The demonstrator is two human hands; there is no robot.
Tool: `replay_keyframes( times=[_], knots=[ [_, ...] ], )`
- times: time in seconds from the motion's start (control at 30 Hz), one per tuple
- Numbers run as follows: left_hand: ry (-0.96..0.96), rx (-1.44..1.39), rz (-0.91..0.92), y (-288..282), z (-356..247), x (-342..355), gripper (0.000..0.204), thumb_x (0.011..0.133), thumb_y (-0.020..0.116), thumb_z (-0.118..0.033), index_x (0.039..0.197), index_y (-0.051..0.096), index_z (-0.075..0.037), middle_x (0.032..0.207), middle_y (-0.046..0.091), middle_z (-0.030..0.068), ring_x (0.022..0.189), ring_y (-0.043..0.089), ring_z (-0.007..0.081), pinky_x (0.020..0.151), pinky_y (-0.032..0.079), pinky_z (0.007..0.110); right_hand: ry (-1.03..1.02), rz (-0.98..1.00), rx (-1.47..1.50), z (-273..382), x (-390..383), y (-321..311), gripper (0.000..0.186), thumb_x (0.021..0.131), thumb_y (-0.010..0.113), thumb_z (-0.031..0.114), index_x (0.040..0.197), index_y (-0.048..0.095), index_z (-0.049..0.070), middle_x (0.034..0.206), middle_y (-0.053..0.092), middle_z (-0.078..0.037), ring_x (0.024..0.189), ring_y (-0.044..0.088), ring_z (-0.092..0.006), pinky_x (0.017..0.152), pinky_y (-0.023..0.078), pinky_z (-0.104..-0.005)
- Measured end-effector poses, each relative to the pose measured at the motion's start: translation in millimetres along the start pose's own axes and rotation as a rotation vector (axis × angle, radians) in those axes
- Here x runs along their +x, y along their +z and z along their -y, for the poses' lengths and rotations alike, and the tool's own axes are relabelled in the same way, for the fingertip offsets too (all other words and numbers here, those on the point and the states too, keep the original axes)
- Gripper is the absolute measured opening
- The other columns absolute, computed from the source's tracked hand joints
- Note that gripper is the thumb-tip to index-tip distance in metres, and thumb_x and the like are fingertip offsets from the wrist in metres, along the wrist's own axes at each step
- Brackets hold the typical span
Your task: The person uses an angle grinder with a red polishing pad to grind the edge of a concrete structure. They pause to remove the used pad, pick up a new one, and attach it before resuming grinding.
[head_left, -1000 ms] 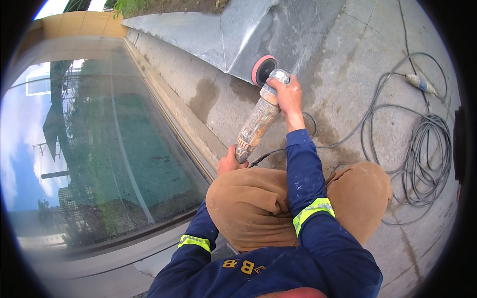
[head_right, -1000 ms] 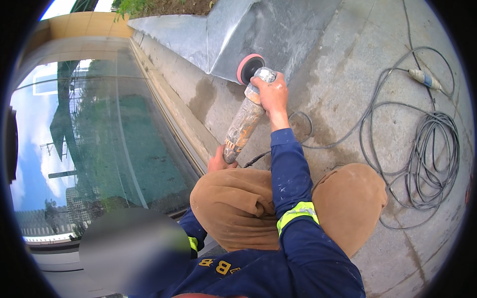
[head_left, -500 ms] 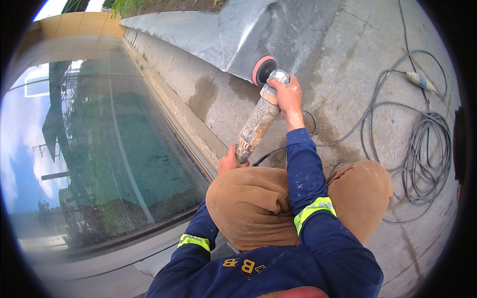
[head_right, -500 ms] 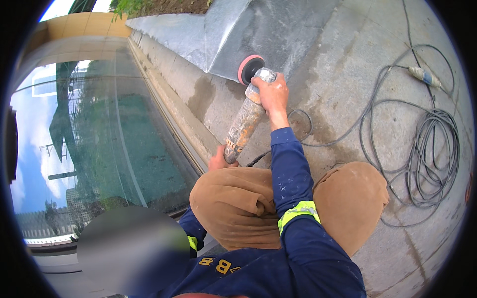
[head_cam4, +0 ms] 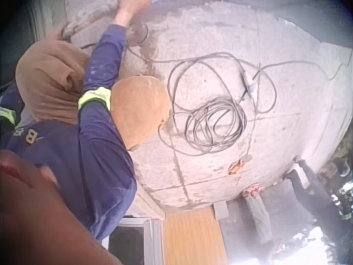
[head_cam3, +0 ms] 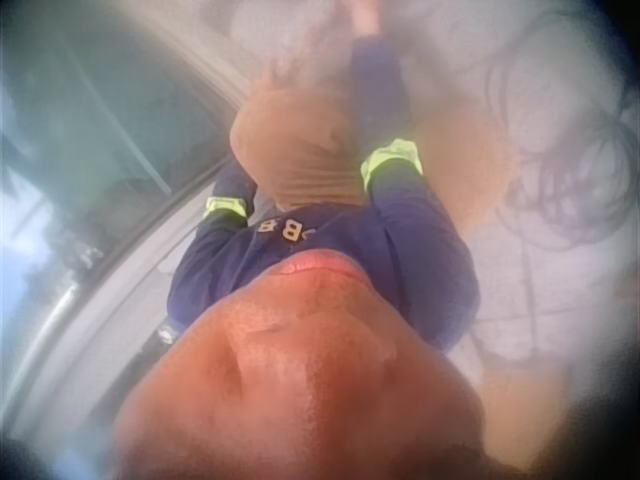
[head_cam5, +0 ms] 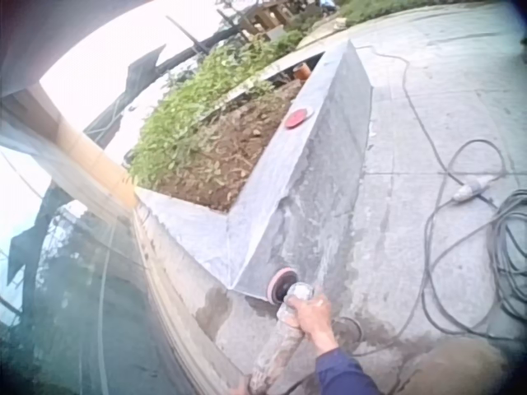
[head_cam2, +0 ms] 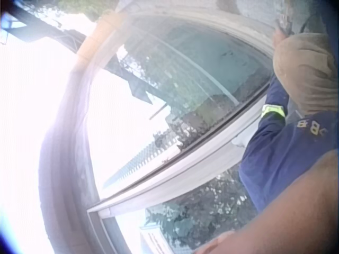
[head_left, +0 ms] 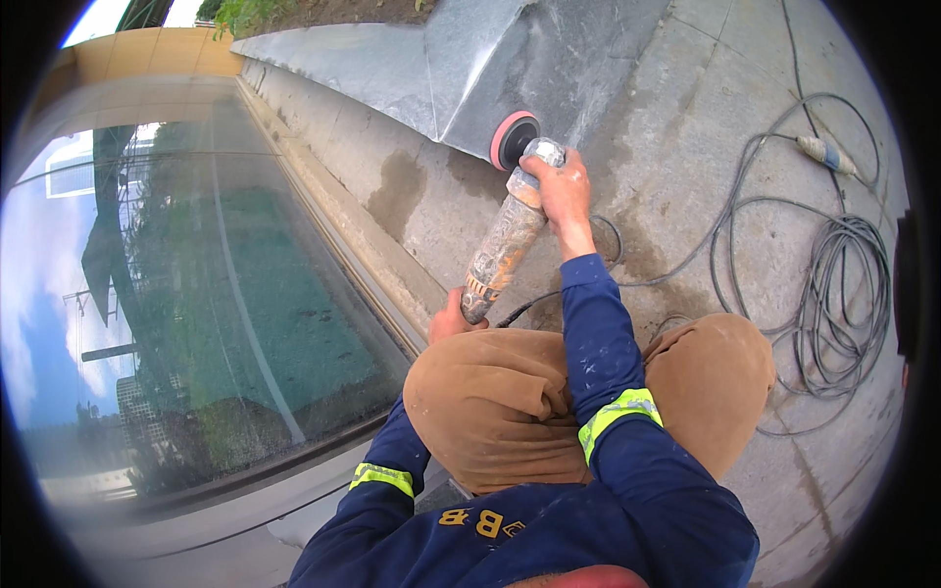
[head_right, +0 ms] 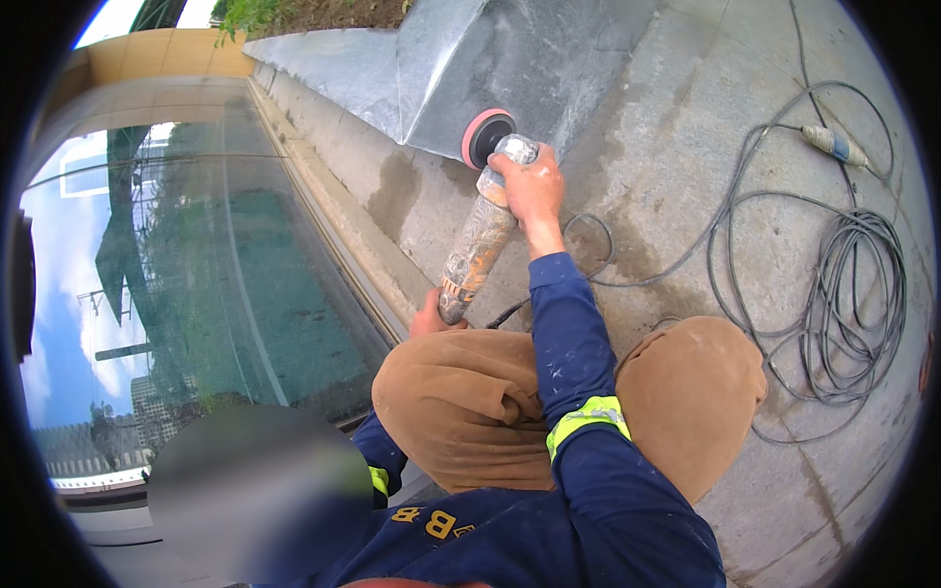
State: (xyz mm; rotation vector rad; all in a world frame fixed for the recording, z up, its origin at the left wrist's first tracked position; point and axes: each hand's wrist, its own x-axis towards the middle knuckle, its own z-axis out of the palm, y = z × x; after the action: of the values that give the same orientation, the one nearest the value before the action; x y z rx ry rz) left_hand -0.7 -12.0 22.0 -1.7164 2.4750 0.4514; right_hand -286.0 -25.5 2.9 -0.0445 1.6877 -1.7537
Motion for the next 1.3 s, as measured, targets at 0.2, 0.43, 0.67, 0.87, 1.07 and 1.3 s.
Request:
replay_keyframes(
  times=[0.2, 0.43, 0.67, 0.87, 1.07, 1.3],
  knots=[
    [0.001, 0.003, -0.001, -6.7, -12.2, 1.1, 0.063, 0.067, 0.077, -0.021, 0.125, 0.053, -0.018, 0.087, 0.071, 0.0208, 0.084, 0.069, 0.0427, 0.073, 0.054, 0.051, -0.017, 0.007, 0.089, -4.2, 6.4, 0.0, 0.061, 0.069, 0.079, 0.029, 0.115, 0.061, -0.006, 0.106, 0.070, -0.025, 0.098, 0.069, -0.0355, 0.087, 0.052, -0.0405],
    [-0.021, -0.058, -0.013, -3.1, -8.2, 1.5, 0.060, 0.067, 0.077, -0.020, 0.123, 0.054, -0.018, 0.087, 0.071, 0.0206, 0.083, 0.069, 0.0428, 0.073, 0.053, 0.051, -0.032, 0.025, 0.067, 6.8, -0.5, 0.9, 0.062, 0.069, 0.079, 0.029, 0.115, 0.061, -0.008, 0.106, 0.069, -0.025, 0.098, 0.069, -0.0347, 0.087, 0.052, -0.0403],
    [0.038, -0.052, 0.010, -5.9, -10.1, -0.4, 0.061, 0.067, 0.076, -0.019, 0.124, 0.054, -0.017, 0.086, 0.071, 0.0209, 0.084, 0.069, 0.0430, 0.073, 0.053, 0.051, 0.052, -0.006, 0.033, -8.3, 9.3, -0.7, 0.064, 0.069, 0.080, 0.028, 0.118, 0.060, -0.008, 0.108, 0.069, -0.025, 0.100, 0.068, -0.0338, 0.088, 0.052, -0.0395],
    [-0.005, -0.042, -0.025, -9.7, -16.3, -2.5, 0.064, 0.066, 0.076, -0.018, 0.126, 0.053, -0.018, 0.087, 0.071, 0.0216, 0.083, 0.069, 0.0428, 0.073, 0.053, 0.051, -0.028, 0.042, 0.144, 5.1, 1.9, 1.3, 0.064, 0.069, 0.080, 0.026, 0.118, 0.059, -0.010, 0.108, 0.068, -0.026, 0.100, 0.068, -0.0326, 0.087, 0.052, -0.0387],
    [0.053, 0.002, 0.013, -13.8, -18.5, -7.8, 0.065, 0.067, 0.076, -0.019, 0.128, 0.052, -0.017, 0.086, 0.071, 0.0214, 0.083, 0.069, 0.0427, 0.072, 0.053, 0.050, 0.034, 0.036, 0.200, -4.3, 1.7, -12.3, 0.062, 0.072, 0.080, 0.024, 0.120, 0.059, -0.010, 0.107, 0.068, -0.022, 0.095, 0.068, -0.0289, 0.084, 0.053, -0.0381],
    [0.418, -0.036, -0.047, -26.1, -53.9, 10.4, 0.064, 0.070, 0.079, -0.022, 0.127, 0.051, -0.014, 0.083, 0.070, 0.0184, 0.078, 0.068, 0.0408, 0.067, 0.053, 0.049, -0.176, 0.007, 0.607, 40.2, -12.6, -72.2, 0.048, 0.089, 0.069, 0.022, 0.125, 0.056, -0.007, 0.112, 0.064, -0.015, 0.098, 0.065, -0.0208, 0.084, 0.053, -0.0336]
  ],
)
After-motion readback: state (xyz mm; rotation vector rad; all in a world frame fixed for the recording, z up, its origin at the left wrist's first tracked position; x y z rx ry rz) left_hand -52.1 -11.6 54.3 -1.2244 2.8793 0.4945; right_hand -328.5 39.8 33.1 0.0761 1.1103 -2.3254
